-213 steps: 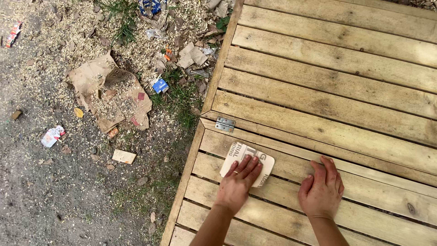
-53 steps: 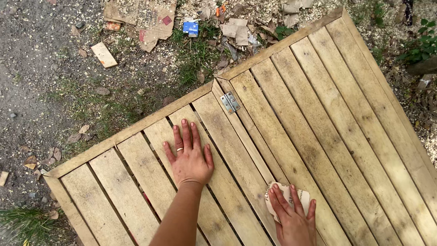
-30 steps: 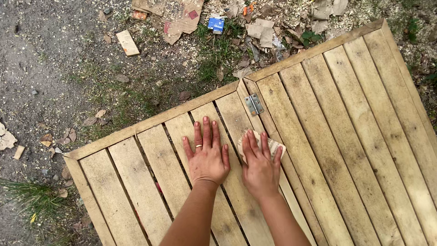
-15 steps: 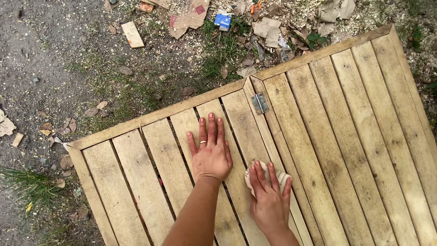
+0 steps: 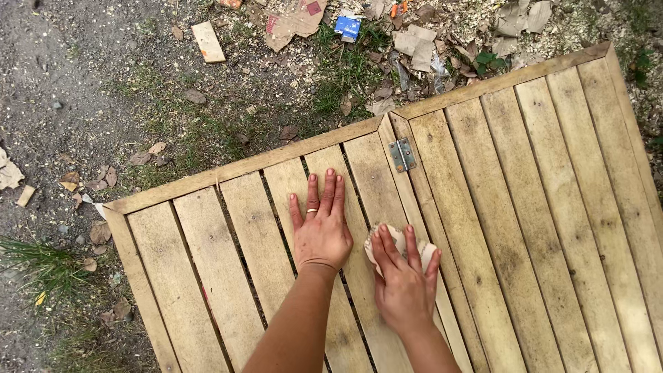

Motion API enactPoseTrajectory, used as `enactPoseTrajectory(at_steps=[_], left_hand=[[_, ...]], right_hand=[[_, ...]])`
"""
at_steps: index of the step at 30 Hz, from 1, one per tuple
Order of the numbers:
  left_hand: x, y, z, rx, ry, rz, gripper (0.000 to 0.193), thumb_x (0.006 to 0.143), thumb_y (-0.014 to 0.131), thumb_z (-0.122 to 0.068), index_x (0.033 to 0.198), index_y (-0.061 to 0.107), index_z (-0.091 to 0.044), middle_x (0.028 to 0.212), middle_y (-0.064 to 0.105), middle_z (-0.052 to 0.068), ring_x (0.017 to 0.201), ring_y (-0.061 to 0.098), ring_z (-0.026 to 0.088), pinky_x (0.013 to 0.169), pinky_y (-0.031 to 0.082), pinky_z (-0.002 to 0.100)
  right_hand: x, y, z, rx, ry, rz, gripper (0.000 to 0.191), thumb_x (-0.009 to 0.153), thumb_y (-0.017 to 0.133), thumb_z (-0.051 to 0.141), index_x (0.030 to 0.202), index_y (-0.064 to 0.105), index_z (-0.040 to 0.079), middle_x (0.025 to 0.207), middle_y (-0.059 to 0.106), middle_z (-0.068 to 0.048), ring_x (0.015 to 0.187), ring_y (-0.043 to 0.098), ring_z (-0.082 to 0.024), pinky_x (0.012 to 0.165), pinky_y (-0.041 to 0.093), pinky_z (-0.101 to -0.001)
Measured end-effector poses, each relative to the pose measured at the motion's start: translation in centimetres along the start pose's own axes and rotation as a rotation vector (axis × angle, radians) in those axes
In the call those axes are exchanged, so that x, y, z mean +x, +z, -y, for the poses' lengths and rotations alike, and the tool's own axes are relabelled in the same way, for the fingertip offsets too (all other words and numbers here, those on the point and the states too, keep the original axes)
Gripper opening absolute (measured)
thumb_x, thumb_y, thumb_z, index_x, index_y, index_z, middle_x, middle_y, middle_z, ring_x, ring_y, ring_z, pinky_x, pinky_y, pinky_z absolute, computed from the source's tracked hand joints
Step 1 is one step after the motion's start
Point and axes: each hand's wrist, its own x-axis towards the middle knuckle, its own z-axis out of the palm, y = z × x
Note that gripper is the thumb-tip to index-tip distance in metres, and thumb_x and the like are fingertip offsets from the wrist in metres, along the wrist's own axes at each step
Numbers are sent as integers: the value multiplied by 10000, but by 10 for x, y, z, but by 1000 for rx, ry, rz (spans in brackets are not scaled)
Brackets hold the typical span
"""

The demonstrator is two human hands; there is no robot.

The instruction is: The person sands the slatted wooden surface of a folding table outdoors, rubbing sandpaper back and forth across the planks with one hand while steadying the table with the other. They briefly handle a red sanding block, then continue sanding different sections of the tabletop.

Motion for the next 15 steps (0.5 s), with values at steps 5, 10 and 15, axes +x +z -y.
enactPoseTrajectory(at_steps=[5,10,15], left_hand=[[-1,-1,5,-108,9,-159,798,894,482,-212,1617,144,-216,1702,64,-51,1561,39,149,1259,-26,499],[-1,-3,2,-4,-29,-3,879,847,490,-179,1629,92,-220,1708,20,-54,1561,11,147,1244,-27,481],[2,-1,0,20,-17,-16,840,865,466,-201,1619,95,-208,1704,18,-53,1555,12,154,1239,-29,490]], right_hand=[[79,-6,21,36,-18,-14,797,812,637,158,1555,398,321,1638,313,136,1547,175,-261,1202,7,-646],[-62,-15,-8,-58,83,401,848,827,637,239,1592,288,357,1659,215,135,1561,75,-286,1153,-42,-703],[-45,8,-13,-66,132,259,742,867,629,275,1544,345,387,1625,292,169,1532,129,-246,1171,-7,-713]])
